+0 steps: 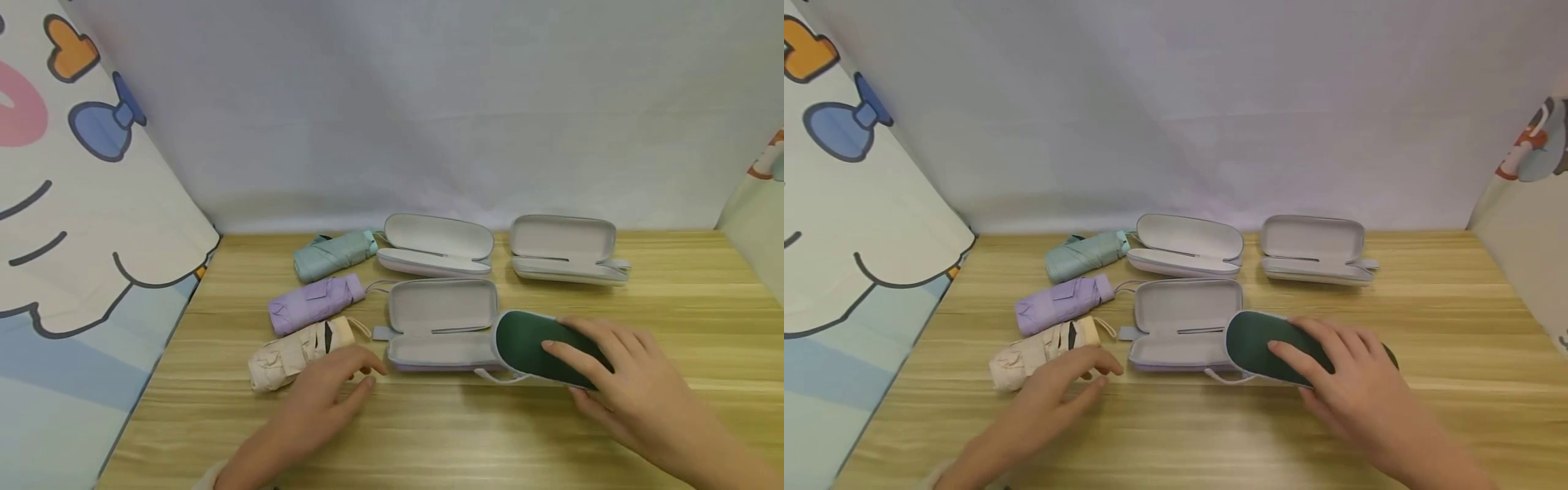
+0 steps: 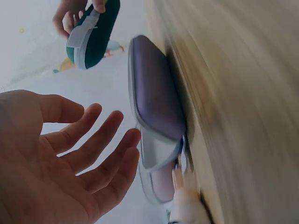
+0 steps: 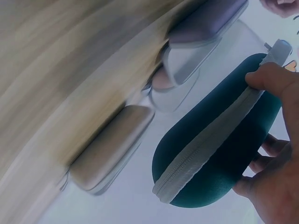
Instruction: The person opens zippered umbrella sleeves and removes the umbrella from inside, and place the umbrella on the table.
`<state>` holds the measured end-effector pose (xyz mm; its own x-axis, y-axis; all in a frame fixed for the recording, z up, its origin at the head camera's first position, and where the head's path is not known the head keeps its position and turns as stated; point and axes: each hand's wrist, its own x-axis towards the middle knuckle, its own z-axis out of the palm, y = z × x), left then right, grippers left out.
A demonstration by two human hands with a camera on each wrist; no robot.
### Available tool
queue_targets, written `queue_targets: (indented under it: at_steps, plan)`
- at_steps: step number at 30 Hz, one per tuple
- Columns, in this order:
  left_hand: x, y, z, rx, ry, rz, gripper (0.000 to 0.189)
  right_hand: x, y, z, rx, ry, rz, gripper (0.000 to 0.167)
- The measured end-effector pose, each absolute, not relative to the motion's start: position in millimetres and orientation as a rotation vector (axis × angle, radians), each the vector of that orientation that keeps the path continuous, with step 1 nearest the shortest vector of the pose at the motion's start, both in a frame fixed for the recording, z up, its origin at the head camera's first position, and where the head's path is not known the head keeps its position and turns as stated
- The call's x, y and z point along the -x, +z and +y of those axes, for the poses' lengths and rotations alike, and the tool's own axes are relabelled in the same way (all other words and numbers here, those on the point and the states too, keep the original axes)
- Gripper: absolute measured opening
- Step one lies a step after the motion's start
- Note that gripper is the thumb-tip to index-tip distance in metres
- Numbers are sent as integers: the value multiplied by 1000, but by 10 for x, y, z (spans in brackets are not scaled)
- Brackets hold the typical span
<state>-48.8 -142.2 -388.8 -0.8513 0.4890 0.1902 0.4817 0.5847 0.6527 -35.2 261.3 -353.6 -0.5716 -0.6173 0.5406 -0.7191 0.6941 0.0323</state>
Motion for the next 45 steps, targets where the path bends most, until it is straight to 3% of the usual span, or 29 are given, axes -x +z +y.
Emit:
queue_targets:
  at_steps: [12, 22, 30, 45]
  plan:
    - [338, -3927, -1202, -725, 1424, 2165, 27, 241, -3665, 2232, -1198, 329, -2261, 42]
    - [240, -4149, -1070, -654, 1537, 1753, 37, 129, -3787, 2051, -1248, 340, -2337, 44]
    - [136, -4164, -990, -423, 1707, 1376, 46, 106, -3817, 1951, -1235, 363, -2334, 43]
    - [90, -4214, -1009, -320, 1821, 1427, 47, 105, -3879, 1879, -1240, 378, -2335, 45]
